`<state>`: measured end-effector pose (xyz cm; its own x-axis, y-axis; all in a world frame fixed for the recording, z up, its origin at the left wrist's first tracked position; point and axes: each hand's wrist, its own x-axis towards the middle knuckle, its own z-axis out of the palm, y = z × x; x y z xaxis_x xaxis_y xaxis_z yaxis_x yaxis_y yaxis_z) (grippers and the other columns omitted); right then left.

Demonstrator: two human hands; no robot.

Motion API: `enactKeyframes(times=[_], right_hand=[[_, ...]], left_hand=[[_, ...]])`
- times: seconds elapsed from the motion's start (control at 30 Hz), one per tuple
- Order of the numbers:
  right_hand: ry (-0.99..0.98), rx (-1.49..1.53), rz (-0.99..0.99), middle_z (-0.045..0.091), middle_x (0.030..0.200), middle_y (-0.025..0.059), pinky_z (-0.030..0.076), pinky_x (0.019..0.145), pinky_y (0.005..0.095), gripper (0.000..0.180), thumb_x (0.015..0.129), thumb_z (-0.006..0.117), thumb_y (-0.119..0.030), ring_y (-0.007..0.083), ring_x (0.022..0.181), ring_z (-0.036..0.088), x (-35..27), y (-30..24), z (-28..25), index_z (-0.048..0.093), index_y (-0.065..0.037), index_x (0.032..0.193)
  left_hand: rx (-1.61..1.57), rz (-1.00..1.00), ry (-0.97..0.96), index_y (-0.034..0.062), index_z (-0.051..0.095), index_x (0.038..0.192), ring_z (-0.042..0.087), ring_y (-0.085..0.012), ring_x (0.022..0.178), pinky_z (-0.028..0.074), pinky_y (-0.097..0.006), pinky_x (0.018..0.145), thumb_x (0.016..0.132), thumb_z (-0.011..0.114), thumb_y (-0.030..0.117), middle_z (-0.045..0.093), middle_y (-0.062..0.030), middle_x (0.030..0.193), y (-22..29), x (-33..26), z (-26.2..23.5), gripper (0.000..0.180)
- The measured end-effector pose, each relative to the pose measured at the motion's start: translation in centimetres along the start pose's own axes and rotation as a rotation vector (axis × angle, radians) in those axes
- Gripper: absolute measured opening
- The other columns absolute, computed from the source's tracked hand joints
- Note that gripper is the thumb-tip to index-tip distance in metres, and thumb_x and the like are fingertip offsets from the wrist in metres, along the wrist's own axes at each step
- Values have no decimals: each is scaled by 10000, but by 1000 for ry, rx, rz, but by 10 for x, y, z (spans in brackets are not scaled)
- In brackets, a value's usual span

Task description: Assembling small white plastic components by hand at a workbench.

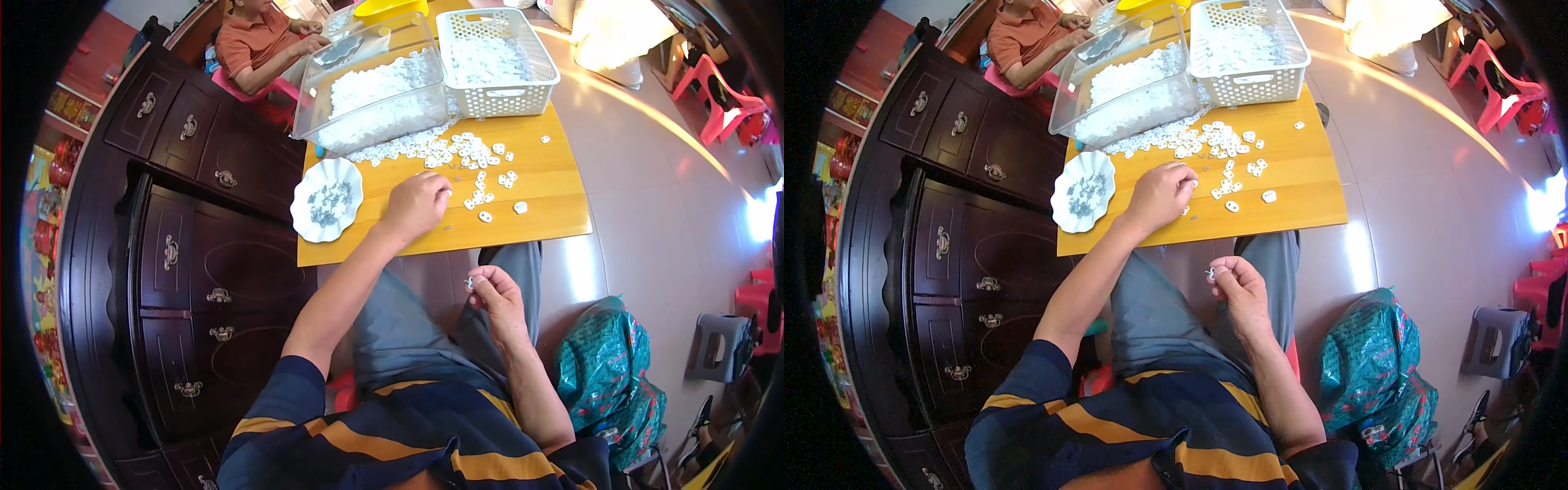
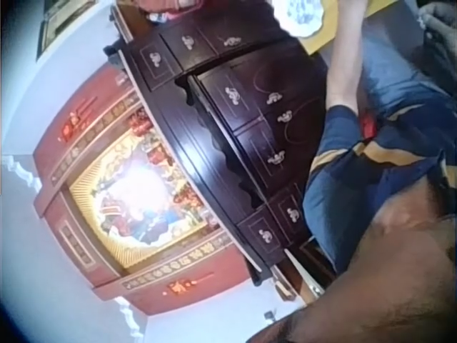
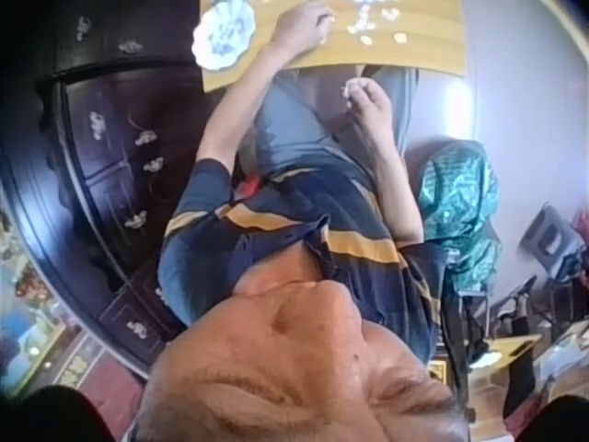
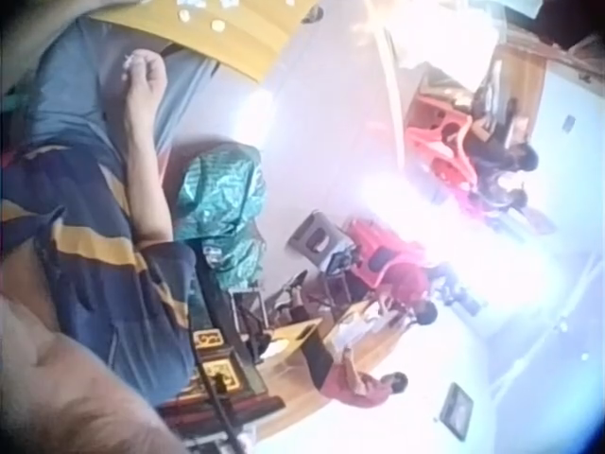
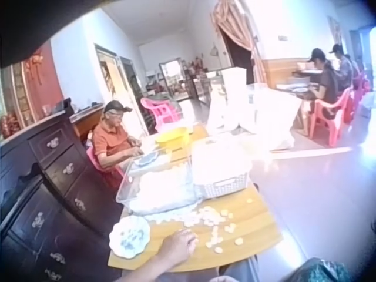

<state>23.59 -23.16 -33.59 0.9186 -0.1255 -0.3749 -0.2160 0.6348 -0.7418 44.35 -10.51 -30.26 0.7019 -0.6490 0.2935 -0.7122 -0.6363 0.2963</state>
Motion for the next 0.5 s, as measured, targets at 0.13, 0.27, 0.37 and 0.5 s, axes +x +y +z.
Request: enactKeyframes(times=[0.13,0.27,0.37,0.5], right_hand=[[19,7,-24,639,852,-19,437,645,194,83,1004,594,-126,49,698,537,0,1,-1,651,-73,1034],[59,32,-26,635,852,-11,426,637,193,93,1011,591,-140,52,693,529,2,0,0,638,-69,1048],[86,42,-70,638,859,-5,422,634,196,105,1016,587,-135,55,700,533,2,1,4,624,-54,1072],[81,19,-99,655,895,0,431,658,190,114,1007,603,-136,49,713,540,2,5,4,638,-58,1082]], left_hand=[[-708,-290,-117,34,666,1061,561,-53,746,477,-236,654,944,612,88,609,2,849,13,-18,-19,140],[-1159,-416,-180,24,603,1160,526,-21,742,452,-192,656,980,588,97,583,42,890,31,-45,-33,195],[-1213,-455,-202,37,599,1167,515,-26,741,451,-193,664,988,583,111,592,30,906,38,-65,-32,194],[-1277,-470,-205,34,603,1157,517,-30,745,458,-198,672,993,579,112,597,28,908,40,-82,-20,183]])
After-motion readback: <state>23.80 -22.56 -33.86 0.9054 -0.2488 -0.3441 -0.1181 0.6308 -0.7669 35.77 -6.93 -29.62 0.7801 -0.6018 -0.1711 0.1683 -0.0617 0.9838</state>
